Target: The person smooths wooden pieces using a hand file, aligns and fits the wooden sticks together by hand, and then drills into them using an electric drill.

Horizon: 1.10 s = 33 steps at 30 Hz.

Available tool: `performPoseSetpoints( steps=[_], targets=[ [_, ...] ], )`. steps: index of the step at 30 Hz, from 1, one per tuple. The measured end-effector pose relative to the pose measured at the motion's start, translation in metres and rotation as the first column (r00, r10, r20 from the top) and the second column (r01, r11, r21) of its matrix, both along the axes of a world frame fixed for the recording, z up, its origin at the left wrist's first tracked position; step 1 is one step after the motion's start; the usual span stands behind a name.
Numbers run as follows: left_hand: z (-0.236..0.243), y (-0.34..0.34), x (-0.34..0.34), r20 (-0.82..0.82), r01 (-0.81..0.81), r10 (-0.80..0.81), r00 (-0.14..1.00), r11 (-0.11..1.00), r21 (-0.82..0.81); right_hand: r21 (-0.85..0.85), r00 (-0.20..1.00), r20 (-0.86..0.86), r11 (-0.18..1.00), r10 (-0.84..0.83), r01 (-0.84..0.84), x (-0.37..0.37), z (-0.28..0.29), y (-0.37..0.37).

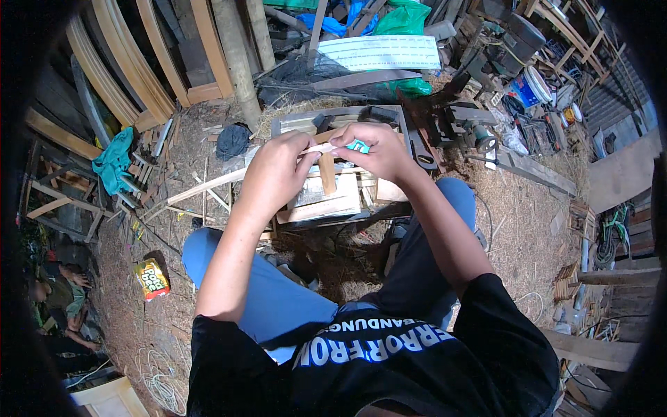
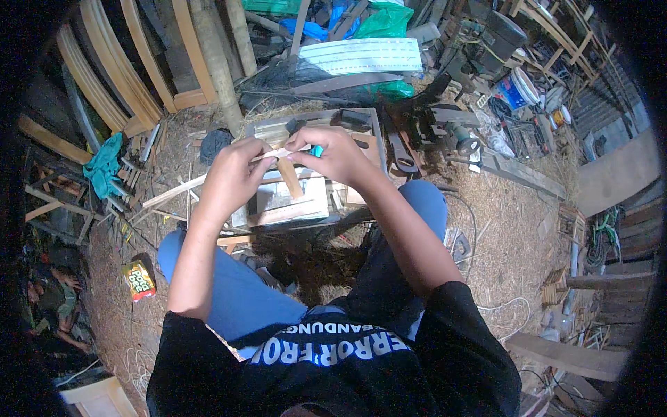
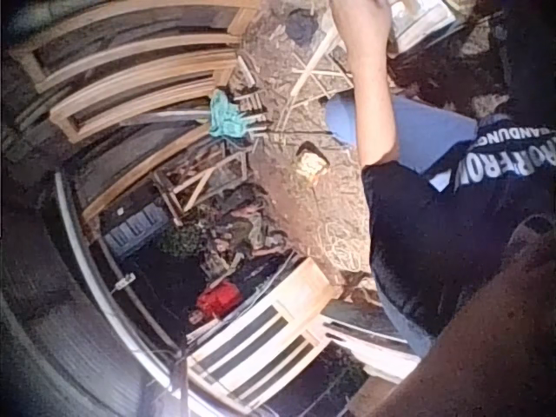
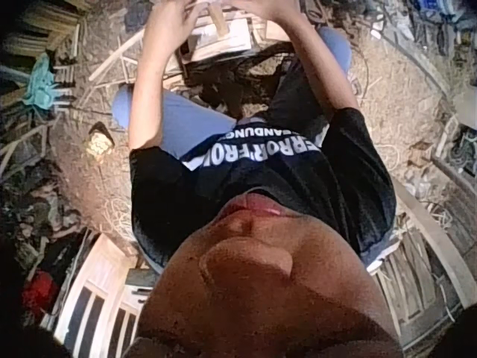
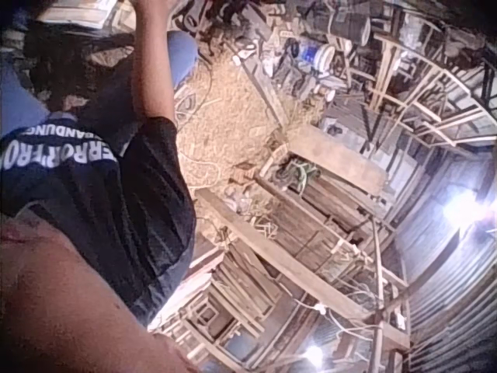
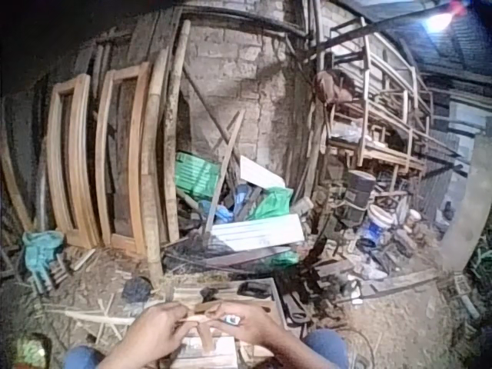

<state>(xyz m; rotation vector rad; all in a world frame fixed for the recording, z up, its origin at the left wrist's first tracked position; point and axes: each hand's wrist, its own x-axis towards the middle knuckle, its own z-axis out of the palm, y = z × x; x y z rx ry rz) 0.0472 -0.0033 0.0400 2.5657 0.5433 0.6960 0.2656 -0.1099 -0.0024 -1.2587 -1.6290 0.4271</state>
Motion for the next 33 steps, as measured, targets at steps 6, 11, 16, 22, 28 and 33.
performPoseSetpoints(
  steps=[6, 11, 16, 22, 28, 33],
  targets=[
    [0.004, -0.002, 0.002, -0.014, -0.011, 0.010, 1.000, 0.997, -0.076, -0.068, 0.999, -0.040, 0.998, -0.014, 0.012, 0.000, 0.001, -0.002],
    [0.006, -0.002, 0.003, -0.005, -0.001, 0.001, 1.000, 0.997, -0.080, -0.047, 0.995, -0.100, 0.999, -0.021, 0.017, -0.001, -0.004, 0.000],
    [0.001, 0.001, 0.000, -0.003, 0.002, -0.002, 1.000, 0.999, -0.033, -0.053, 0.989, -0.146, 0.999, 0.001, -0.008, -0.001, -0.006, 0.000],
    [0.000, -0.001, 0.002, 0.013, 0.010, -0.010, 1.000, 1.000, -0.019, -0.056, 0.997, -0.078, 0.998, -0.019, 0.014, 0.000, -0.004, -0.002],
    [-0.003, -0.002, 0.001, 0.023, 0.006, -0.005, 1.000, 1.000, -0.020, -0.087, 0.997, -0.077, 0.996, 0.002, -0.008, 0.003, -0.004, -0.002],
    [-0.002, -0.002, 0.001, 0.054, 0.019, -0.019, 0.998, 1.000, 0.006, -0.093, 0.966, -0.234, 0.986, 0.114, -0.138, 0.007, -0.010, -0.002]
  ],
)
